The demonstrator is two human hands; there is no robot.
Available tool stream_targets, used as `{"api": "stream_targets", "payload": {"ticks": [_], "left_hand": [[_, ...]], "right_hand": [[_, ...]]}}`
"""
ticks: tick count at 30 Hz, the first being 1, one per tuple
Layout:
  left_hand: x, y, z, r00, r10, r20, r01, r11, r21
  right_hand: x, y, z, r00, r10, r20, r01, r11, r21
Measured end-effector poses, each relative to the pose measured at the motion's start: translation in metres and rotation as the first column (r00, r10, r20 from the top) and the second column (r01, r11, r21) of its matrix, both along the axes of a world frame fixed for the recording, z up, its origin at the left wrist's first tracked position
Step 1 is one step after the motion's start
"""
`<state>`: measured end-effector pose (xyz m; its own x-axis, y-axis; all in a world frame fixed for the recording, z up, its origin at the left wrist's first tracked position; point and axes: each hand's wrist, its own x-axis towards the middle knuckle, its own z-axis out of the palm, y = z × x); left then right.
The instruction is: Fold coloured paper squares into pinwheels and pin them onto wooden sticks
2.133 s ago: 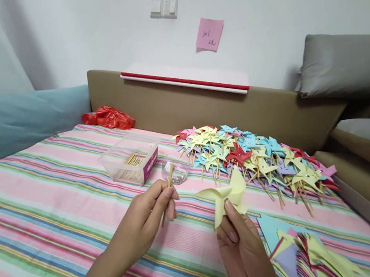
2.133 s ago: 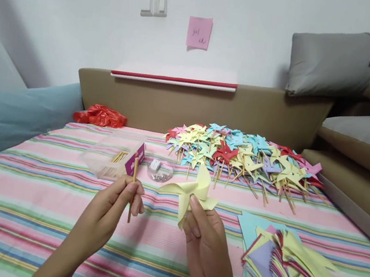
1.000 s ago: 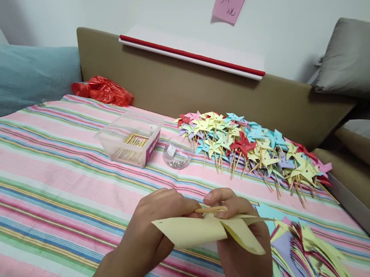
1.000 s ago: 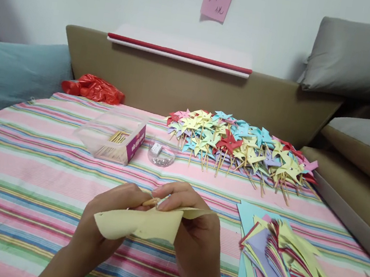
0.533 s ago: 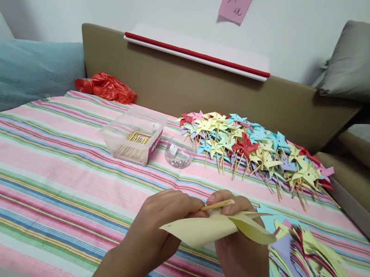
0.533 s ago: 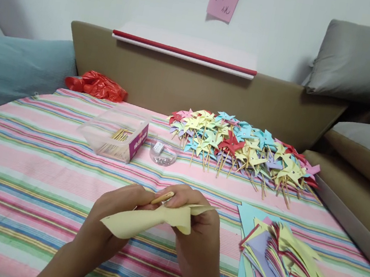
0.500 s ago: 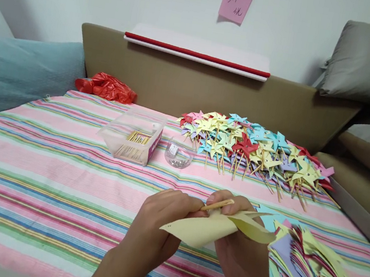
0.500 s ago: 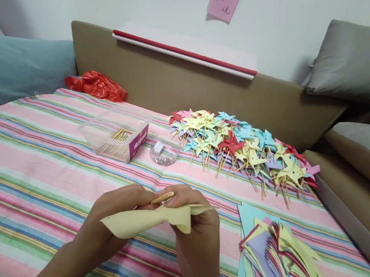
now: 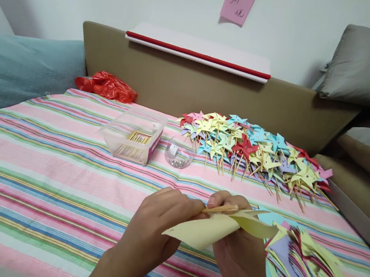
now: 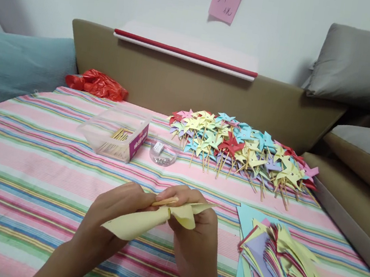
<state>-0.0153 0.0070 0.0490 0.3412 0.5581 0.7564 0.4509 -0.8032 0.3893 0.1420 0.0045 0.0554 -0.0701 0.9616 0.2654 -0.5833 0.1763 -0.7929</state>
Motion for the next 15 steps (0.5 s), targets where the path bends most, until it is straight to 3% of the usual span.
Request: {"api": "stream_targets", "payload": {"ticks": [8,15], "left_hand": [[-0.002,-0.004,0.003,0.994,0.03,-0.109,-0.02,0.996,0.086],[-0.005,-0.006,0.003,0.992,0.018,-0.124,-0.004,0.994,0.109]], "right_hand": [[-0.004,-0.003,0.001,0.997,0.045,-0.056,-0.041,0.996,0.076],[-0.003,0.006,-0.011,1.0,0.015,-0.017,-0.012,0.987,0.159]]}}
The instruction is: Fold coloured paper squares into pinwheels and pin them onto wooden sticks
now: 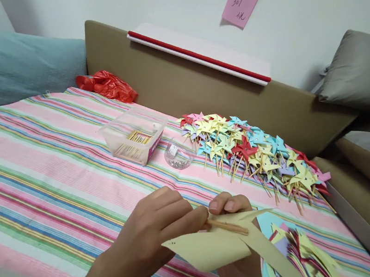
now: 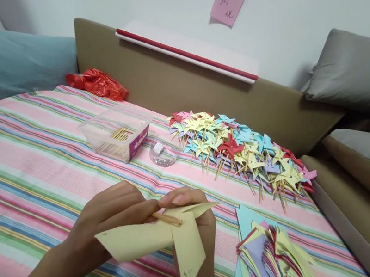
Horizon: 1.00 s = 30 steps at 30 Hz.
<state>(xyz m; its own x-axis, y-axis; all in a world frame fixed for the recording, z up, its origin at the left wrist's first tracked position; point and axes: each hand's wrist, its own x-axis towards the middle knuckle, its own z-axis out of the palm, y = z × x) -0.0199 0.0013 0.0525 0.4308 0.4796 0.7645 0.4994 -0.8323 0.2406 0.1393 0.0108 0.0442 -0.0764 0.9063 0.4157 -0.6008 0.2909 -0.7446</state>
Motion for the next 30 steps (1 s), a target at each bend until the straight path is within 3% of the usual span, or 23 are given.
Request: {"api": "stream_targets", "payload": {"ticks": [6,10,12,14,16,18,20,22,23,25,27,30], "left_hand": [[-0.003,0.001,0.003,1.0,0.02,-0.018,-0.019,0.999,0.034],[-0.005,0.001,0.004,0.999,0.028,-0.028,-0.027,0.998,0.051],[-0.005,0.001,0.004,0.999,0.04,-0.029,-0.039,0.998,0.051],[-0.004,0.001,0.003,0.999,0.042,-0.024,-0.041,0.998,0.048],[-0.001,0.001,0.001,0.999,0.052,0.009,-0.052,0.998,0.033],[0.003,0.002,0.0,0.985,0.125,0.115,-0.115,0.989,-0.089],[0.008,0.005,-0.002,0.927,0.265,0.266,-0.159,0.918,-0.363],[0.011,0.009,-0.003,0.836,0.384,0.392,-0.059,0.773,-0.631],[0.011,0.012,-0.004,0.795,0.411,0.446,0.028,0.709,-0.704],[0.012,0.016,-0.004,0.731,0.42,0.539,0.19,0.633,-0.751],[0.011,0.018,-0.005,0.687,0.426,0.589,0.286,0.586,-0.758],[0.012,0.017,-0.005,0.642,0.467,0.608,0.376,0.499,-0.78]], "right_hand": [[0.008,0.017,-0.014,0.993,-0.085,0.082,0.075,0.99,0.121],[0.021,0.039,-0.022,0.985,-0.013,0.17,-0.037,0.957,0.287],[0.021,0.042,-0.022,0.983,-0.035,0.18,-0.024,0.95,0.311],[0.016,0.035,-0.02,0.977,-0.138,0.162,0.094,0.964,0.25],[0.009,0.023,-0.016,0.955,-0.233,0.185,0.217,0.971,0.104],[0.003,0.012,-0.011,0.936,-0.247,0.253,0.27,0.961,-0.06],[0.003,0.007,-0.007,0.915,-0.232,0.33,0.303,0.935,-0.184],[0.006,0.007,-0.007,0.87,-0.217,0.443,0.366,0.885,-0.287],[0.008,0.008,-0.008,0.84,-0.173,0.515,0.379,0.865,-0.328],[0.008,0.008,-0.01,0.772,0.02,0.635,0.281,0.886,-0.37],[0.004,0.005,-0.011,0.674,0.227,0.703,0.059,0.932,-0.358],[-0.007,-0.001,-0.011,0.552,0.333,0.765,-0.132,0.94,-0.314]]}}
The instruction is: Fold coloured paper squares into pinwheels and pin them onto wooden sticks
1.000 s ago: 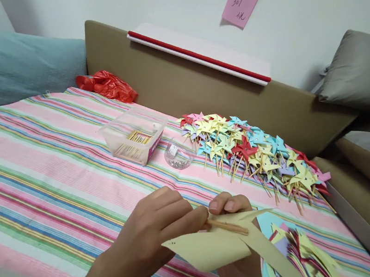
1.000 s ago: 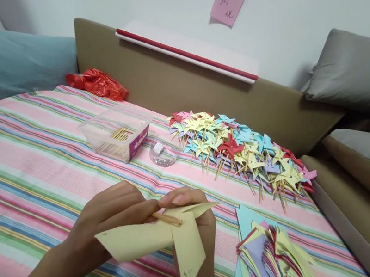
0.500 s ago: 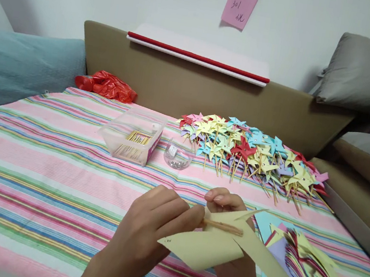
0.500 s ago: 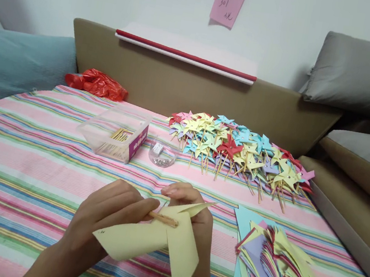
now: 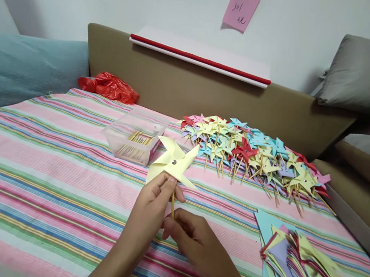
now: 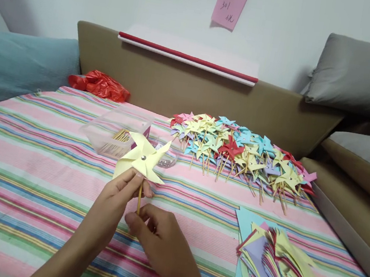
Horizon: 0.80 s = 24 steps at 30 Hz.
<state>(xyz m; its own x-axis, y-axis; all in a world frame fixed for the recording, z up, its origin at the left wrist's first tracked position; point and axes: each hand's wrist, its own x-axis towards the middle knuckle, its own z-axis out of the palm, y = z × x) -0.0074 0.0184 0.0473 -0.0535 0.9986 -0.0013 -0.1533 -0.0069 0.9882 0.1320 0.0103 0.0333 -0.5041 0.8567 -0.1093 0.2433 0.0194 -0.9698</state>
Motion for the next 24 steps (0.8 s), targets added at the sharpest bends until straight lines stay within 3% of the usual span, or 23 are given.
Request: {"api": "stream_targets", "payload": {"ticks": [5,10,17,24], "left_hand": [[0.003,-0.001,-0.002,0.992,-0.051,0.118,0.055,0.998,-0.028],[0.002,0.002,-0.006,0.982,-0.16,0.097,0.162,0.987,-0.011],[-0.003,0.007,-0.011,0.984,-0.152,0.098,0.151,0.988,0.019],[-0.006,0.01,-0.009,0.989,-0.134,0.055,0.132,0.99,0.039]], "right_hand": [[-0.009,0.0,-0.003,0.998,-0.057,-0.029,0.059,0.997,0.043],[-0.004,0.005,-0.008,0.992,-0.125,-0.037,0.127,0.99,0.066],[-0.009,0.003,-0.011,0.983,-0.176,-0.056,0.18,0.981,0.074],[-0.014,-0.001,-0.014,0.957,-0.287,0.049,0.256,0.91,0.326]]}}
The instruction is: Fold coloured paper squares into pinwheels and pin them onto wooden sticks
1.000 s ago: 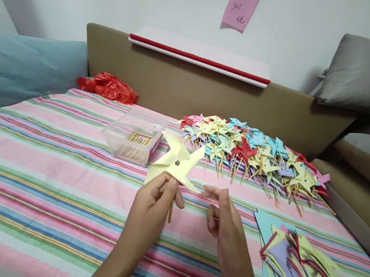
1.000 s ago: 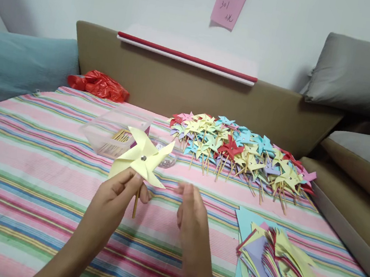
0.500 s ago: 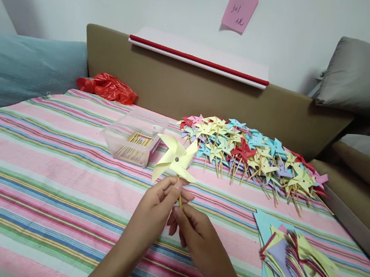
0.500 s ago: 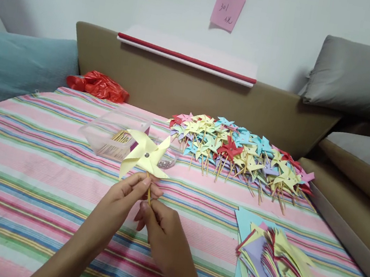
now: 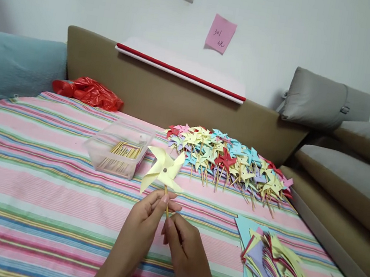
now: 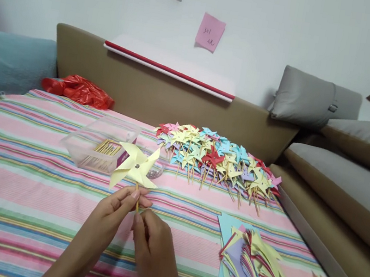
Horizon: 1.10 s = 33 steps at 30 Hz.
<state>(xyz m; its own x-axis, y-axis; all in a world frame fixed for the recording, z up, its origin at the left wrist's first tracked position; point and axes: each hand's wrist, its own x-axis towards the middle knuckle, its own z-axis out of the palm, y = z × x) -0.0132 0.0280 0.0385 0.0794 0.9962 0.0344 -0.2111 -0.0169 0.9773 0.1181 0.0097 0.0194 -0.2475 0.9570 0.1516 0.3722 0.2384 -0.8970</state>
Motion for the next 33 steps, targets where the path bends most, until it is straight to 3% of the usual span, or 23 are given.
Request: {"api": "stream_targets", "payload": {"ticks": [7,12,18,21,25,29,33], "left_hand": [[-0.005,0.002,-0.007,0.999,0.041,-0.021,-0.04,0.998,0.043],[0.0,0.004,-0.015,0.999,0.035,0.014,-0.035,0.999,-0.018],[0.0,0.001,-0.012,0.991,0.051,-0.126,-0.046,0.998,0.039],[-0.002,-0.002,-0.011,0.98,0.026,-0.199,-0.019,0.999,0.038],[-0.001,0.0,-0.018,0.967,-0.011,-0.256,0.017,1.0,0.02],[0.005,0.008,-0.034,0.954,0.008,-0.3,0.009,0.998,0.055],[0.006,0.015,-0.048,0.907,-0.042,-0.42,0.064,0.997,0.039]], "right_hand": [[-0.004,-0.002,-0.005,0.998,0.033,-0.047,-0.033,0.999,0.005],[-0.018,0.0,-0.022,0.993,-0.118,0.005,0.117,0.992,0.056],[-0.004,0.021,-0.026,0.954,-0.295,0.058,0.287,0.951,0.115],[0.012,0.06,-0.011,0.893,-0.392,0.221,0.342,0.91,0.233],[0.025,0.147,0.023,0.768,-0.502,0.398,0.393,0.86,0.326],[0.025,0.237,0.052,0.604,-0.579,0.548,0.494,0.811,0.313],[0.02,0.286,0.061,0.484,-0.552,0.679,0.555,0.793,0.25]]}}
